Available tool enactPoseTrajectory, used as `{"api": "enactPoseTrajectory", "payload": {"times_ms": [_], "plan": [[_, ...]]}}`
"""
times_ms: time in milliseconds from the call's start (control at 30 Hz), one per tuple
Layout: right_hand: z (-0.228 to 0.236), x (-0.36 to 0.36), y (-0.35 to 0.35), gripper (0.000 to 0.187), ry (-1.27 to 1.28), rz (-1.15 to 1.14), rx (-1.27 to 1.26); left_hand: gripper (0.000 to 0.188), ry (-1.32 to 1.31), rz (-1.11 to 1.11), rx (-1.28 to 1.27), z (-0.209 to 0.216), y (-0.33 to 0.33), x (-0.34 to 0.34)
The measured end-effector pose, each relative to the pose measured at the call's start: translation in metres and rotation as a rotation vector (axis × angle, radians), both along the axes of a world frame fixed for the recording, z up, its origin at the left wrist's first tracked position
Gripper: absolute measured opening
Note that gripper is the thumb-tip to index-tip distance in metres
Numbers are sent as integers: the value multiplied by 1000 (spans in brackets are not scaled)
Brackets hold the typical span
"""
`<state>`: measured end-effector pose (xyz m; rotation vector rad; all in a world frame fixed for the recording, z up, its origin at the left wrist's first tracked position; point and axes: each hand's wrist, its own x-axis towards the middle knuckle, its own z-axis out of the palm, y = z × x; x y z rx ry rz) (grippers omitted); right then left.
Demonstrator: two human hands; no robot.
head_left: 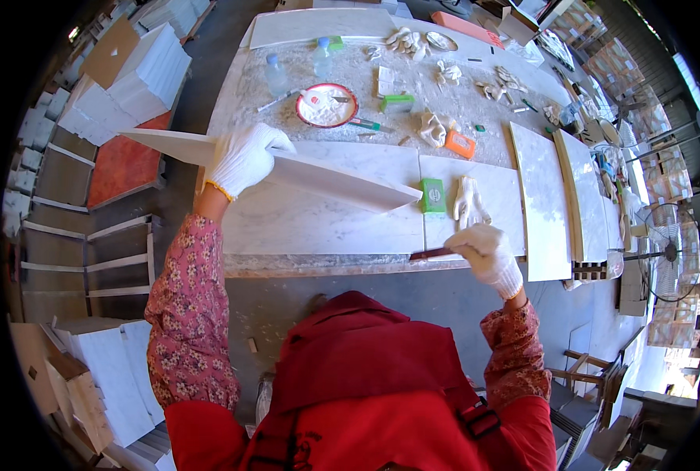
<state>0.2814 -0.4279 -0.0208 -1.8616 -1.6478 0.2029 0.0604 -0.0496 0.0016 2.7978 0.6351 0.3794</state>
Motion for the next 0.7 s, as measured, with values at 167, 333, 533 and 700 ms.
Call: {"api": "enactPoseTrajectory", "payload": {"times_ms": [167,333,533,700], "plan": [[5,-10,32,20,-252,-229,337,33,24,14,48,2,7,9],[25,-8,77,38,-763,-53,383,35,85,9,-33,4,16,20],[-23,16,58,35,-951,-73,85,37,30,-59,-45,-6,28,32],[-51,27,32,18,-731,-65,60,35,13,-37,2,-8,29,34]]}}
